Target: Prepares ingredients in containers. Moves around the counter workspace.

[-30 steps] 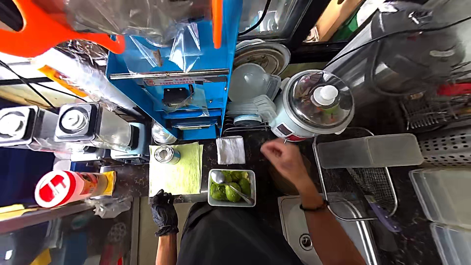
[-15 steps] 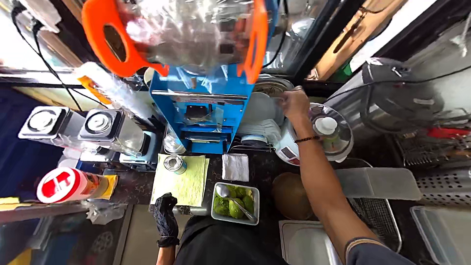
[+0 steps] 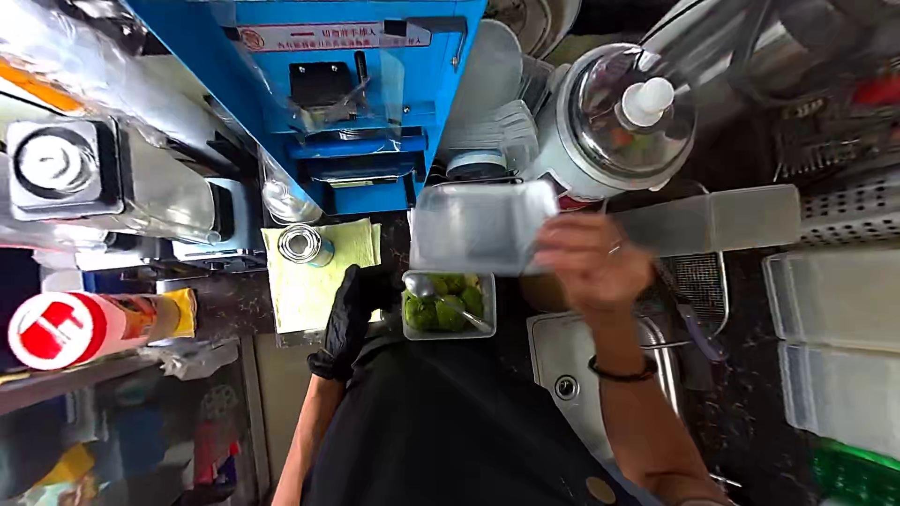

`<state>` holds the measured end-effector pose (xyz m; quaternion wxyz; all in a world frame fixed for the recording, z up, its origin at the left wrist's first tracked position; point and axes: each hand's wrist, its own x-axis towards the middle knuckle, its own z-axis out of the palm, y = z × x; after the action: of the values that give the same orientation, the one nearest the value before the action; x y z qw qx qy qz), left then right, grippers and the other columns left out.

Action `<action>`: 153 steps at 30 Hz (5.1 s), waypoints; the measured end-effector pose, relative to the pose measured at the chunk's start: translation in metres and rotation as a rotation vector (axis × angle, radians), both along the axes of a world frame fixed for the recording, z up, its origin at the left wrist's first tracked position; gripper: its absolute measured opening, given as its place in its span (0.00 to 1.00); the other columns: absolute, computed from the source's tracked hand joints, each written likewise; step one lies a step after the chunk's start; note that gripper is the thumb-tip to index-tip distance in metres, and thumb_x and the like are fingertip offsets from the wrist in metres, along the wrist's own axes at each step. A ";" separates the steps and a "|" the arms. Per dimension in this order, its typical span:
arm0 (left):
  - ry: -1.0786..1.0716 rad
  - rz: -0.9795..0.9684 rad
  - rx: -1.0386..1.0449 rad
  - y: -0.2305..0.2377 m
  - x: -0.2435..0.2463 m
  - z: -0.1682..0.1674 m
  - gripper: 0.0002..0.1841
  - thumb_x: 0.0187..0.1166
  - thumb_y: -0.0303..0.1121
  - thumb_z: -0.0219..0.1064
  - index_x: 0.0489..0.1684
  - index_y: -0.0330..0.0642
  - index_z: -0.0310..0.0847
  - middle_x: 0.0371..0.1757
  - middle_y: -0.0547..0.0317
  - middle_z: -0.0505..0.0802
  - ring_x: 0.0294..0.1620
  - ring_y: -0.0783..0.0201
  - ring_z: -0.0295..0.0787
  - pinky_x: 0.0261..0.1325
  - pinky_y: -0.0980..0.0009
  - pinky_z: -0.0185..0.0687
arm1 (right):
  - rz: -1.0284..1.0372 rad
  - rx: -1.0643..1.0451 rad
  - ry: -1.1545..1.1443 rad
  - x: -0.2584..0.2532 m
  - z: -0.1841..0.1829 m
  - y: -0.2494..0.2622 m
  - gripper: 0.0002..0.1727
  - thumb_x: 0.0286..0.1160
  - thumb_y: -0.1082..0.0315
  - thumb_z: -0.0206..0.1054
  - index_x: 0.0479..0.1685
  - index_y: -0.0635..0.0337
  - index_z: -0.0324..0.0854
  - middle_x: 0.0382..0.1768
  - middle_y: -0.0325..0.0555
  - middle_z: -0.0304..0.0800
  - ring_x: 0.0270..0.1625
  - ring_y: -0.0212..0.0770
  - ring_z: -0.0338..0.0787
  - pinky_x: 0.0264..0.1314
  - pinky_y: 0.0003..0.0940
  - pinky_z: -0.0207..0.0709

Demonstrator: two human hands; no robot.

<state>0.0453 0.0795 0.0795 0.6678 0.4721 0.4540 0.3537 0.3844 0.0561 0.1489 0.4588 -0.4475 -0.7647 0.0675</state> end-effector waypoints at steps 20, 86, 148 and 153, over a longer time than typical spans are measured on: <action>0.640 -0.315 -0.022 -0.025 0.013 0.008 0.13 0.78 0.38 0.67 0.50 0.38 0.84 0.34 0.62 0.92 0.33 0.71 0.89 0.40 0.69 0.87 | -0.074 -0.419 0.179 -0.059 -0.119 -0.114 0.13 0.78 0.66 0.60 0.45 0.58 0.91 0.69 0.56 0.88 0.84 0.56 0.75 0.87 0.51 0.70; 1.225 -0.922 0.935 -0.004 0.111 -0.005 0.60 0.43 0.82 0.67 0.89 0.71 0.62 0.85 0.32 0.70 0.83 0.23 0.64 0.71 0.21 0.56 | 0.001 -0.812 0.653 -0.036 -0.149 -0.050 0.33 0.91 0.47 0.43 0.82 0.61 0.70 0.80 0.50 0.76 0.82 0.43 0.74 0.84 0.43 0.70; 0.710 0.110 0.167 -0.032 0.076 -0.029 0.29 0.91 0.42 0.36 0.86 0.38 0.63 0.87 0.43 0.70 0.89 0.53 0.61 0.88 0.53 0.56 | 0.174 -0.621 0.752 -0.043 -0.171 -0.051 0.30 0.91 0.44 0.43 0.69 0.56 0.79 0.83 0.49 0.71 0.88 0.48 0.66 0.89 0.50 0.63; 0.626 0.256 -0.112 -0.044 0.083 -0.032 0.26 0.94 0.39 0.35 0.79 0.36 0.71 0.71 0.43 0.84 0.73 0.61 0.79 0.79 0.62 0.70 | 0.231 -0.676 0.732 -0.036 -0.174 -0.050 0.31 0.89 0.39 0.45 0.72 0.50 0.77 0.86 0.46 0.67 0.89 0.48 0.64 0.89 0.50 0.63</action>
<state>0.1286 0.0353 0.0475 0.4711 0.4595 0.7111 0.2475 0.3488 0.0060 -0.0251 0.5156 -0.4307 -0.5337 0.5137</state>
